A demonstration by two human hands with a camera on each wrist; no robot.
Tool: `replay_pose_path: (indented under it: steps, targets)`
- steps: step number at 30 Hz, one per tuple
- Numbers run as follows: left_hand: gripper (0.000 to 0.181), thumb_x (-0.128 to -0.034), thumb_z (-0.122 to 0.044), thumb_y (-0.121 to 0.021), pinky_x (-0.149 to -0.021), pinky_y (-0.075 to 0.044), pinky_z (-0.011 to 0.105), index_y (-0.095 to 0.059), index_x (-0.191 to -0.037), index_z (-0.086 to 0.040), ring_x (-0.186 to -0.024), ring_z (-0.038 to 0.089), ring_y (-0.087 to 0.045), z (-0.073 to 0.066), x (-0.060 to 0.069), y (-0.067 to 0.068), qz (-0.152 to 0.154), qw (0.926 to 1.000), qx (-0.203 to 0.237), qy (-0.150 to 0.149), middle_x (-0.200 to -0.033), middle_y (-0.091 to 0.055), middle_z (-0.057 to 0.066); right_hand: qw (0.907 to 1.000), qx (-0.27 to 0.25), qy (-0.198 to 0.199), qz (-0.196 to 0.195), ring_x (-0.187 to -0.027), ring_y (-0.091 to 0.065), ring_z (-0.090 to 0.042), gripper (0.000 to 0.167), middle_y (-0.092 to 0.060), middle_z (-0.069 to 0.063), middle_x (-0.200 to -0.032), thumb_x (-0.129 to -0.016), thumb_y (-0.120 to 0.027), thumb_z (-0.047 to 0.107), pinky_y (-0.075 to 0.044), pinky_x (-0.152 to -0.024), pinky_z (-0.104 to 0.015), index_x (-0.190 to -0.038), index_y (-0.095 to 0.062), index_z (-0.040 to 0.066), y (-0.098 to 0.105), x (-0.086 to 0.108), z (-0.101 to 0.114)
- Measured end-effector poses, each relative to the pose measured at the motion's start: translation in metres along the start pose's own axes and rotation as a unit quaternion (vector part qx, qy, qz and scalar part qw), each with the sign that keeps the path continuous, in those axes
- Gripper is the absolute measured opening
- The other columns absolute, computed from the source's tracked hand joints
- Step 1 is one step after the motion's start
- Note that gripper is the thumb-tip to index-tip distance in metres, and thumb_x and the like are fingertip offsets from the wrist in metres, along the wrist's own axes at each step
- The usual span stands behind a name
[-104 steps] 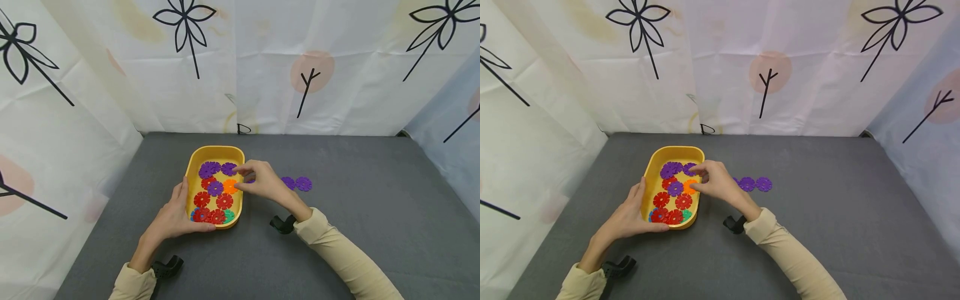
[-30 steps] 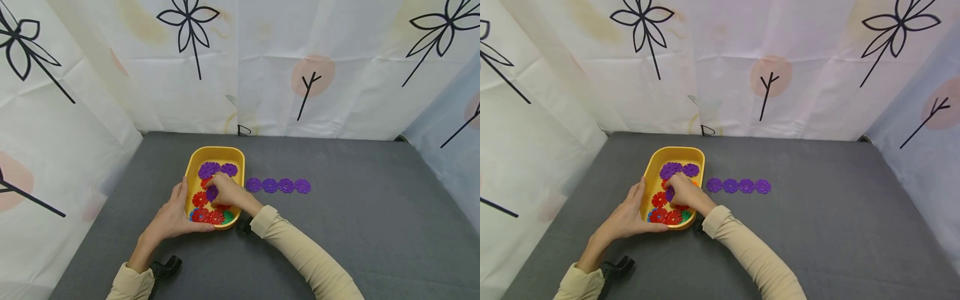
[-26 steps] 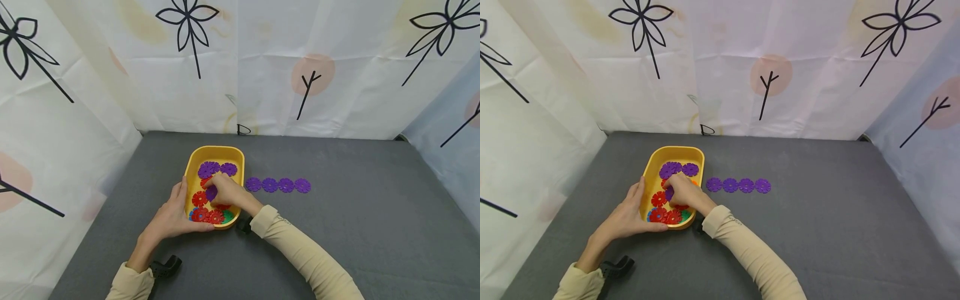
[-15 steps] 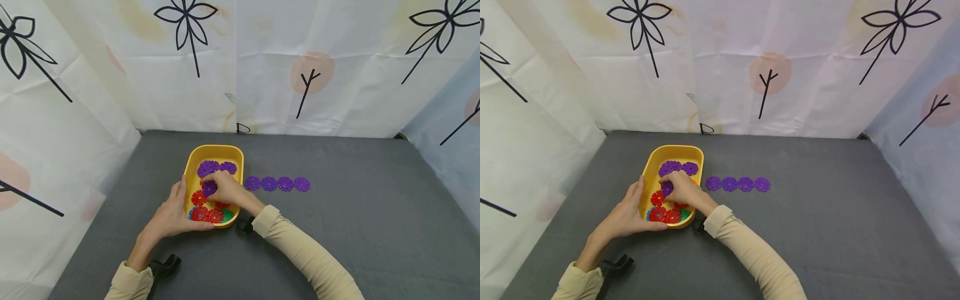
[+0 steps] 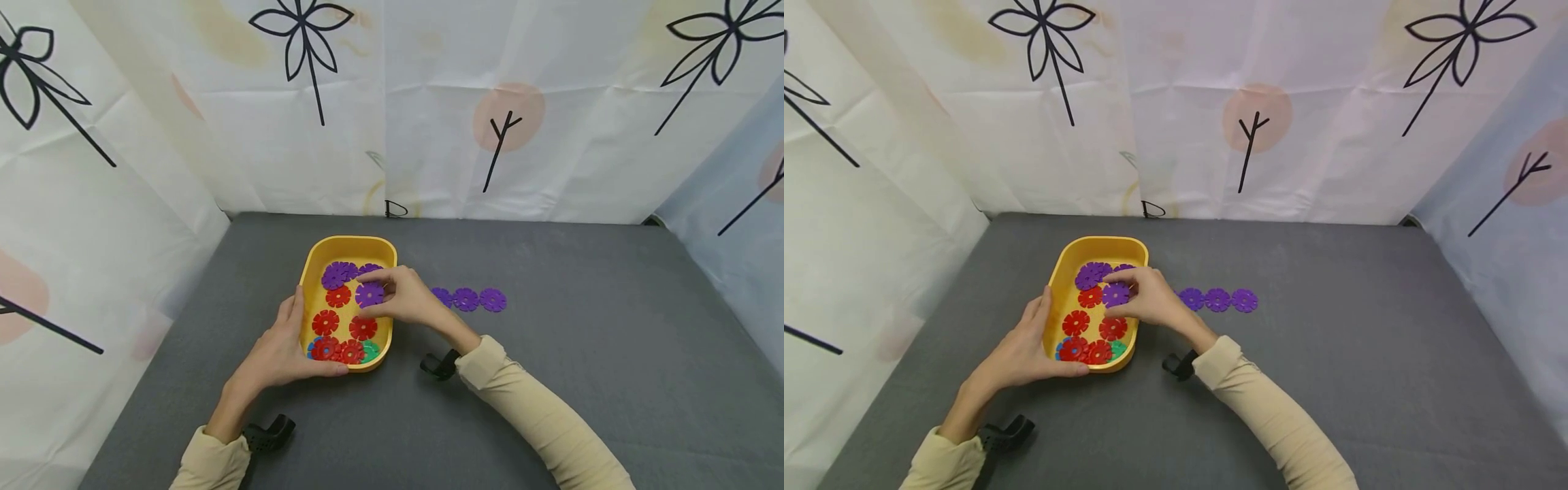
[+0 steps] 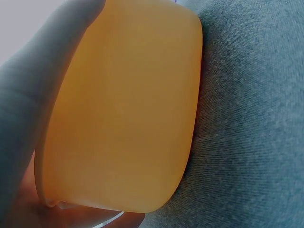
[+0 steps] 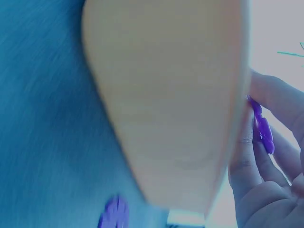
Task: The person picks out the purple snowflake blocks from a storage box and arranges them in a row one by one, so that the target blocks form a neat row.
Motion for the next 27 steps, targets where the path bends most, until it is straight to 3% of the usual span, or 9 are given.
replay_pose_path:
  steps: [6,13,19,22,27]
  targets:
    - [0.149,-0.0646,-0.072,-0.083,-0.096,-0.056,0.057,0.01,-0.164,-0.012,-0.124,0.041,-0.053,0.0,0.0,0.002,-0.002,1.0,-0.001,0.002,-0.165,-0.015,0.019,0.9993,-0.023,-0.018,-0.022,-0.075,-0.061,-0.011,0.056,-0.075,-0.017,-0.112,-0.081,-0.086,0.009,-0.054,-0.066,-0.019,-0.134,-0.066,0.002,0.038,0.025,-0.018]
    - [0.148,-0.0647,-0.07,-0.084,-0.093,-0.058,0.055,0.007,-0.165,-0.011,-0.123,0.04,-0.052,0.0,0.001,0.001,-0.005,1.0,0.006,-0.001,-0.166,-0.014,0.018,0.9972,0.003,-0.049,-0.057,-0.081,-0.067,-0.008,0.059,-0.075,-0.022,-0.11,-0.083,-0.084,0.007,-0.055,-0.066,-0.02,-0.136,-0.062,-0.003,0.084,0.062,-0.056]
    - [0.148,-0.0643,-0.071,-0.083,-0.094,-0.057,0.056,0.006,-0.164,-0.01,-0.125,0.041,-0.051,0.001,0.001,0.0,-0.007,1.0,0.001,0.001,-0.165,-0.015,0.019,0.992,0.034,-0.084,-0.088,-0.075,-0.063,-0.001,0.059,-0.072,-0.026,-0.116,-0.085,-0.082,0.008,-0.049,-0.059,-0.022,-0.138,-0.059,-0.005,0.121,0.099,-0.089]
    - [0.147,-0.0644,-0.071,-0.084,-0.094,-0.057,0.056,0.006,-0.165,-0.01,-0.125,0.041,-0.051,0.001,0.001,0.0,-0.009,1.0,-0.001,0.001,-0.165,-0.015,0.018,0.9885,0.061,-0.102,-0.094,-0.086,-0.066,-0.002,0.059,-0.067,-0.027,-0.129,-0.086,-0.082,0.012,-0.05,-0.064,-0.02,-0.139,-0.059,-0.004,0.135,0.113,-0.1]
    - [0.147,-0.0642,-0.07,-0.084,-0.093,-0.058,0.056,0.004,-0.165,-0.01,-0.124,0.041,-0.052,0.0,0.002,0.0,-0.011,0.9999,0.001,0.001,-0.165,-0.016,0.018,0.983,0.094,-0.133,-0.085,-0.102,-0.071,-0.015,0.061,-0.065,-0.029,-0.132,-0.086,-0.084,0.015,-0.052,-0.071,-0.018,-0.138,-0.059,-0.005,0.149,0.128,-0.114]
Point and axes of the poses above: each hand's wrist, its own x-axis away from the middle knuckle, its own y-axis out of the back of the hand, z = x × y, the point moved 6 cm from there along -x, towards the middle knuckle
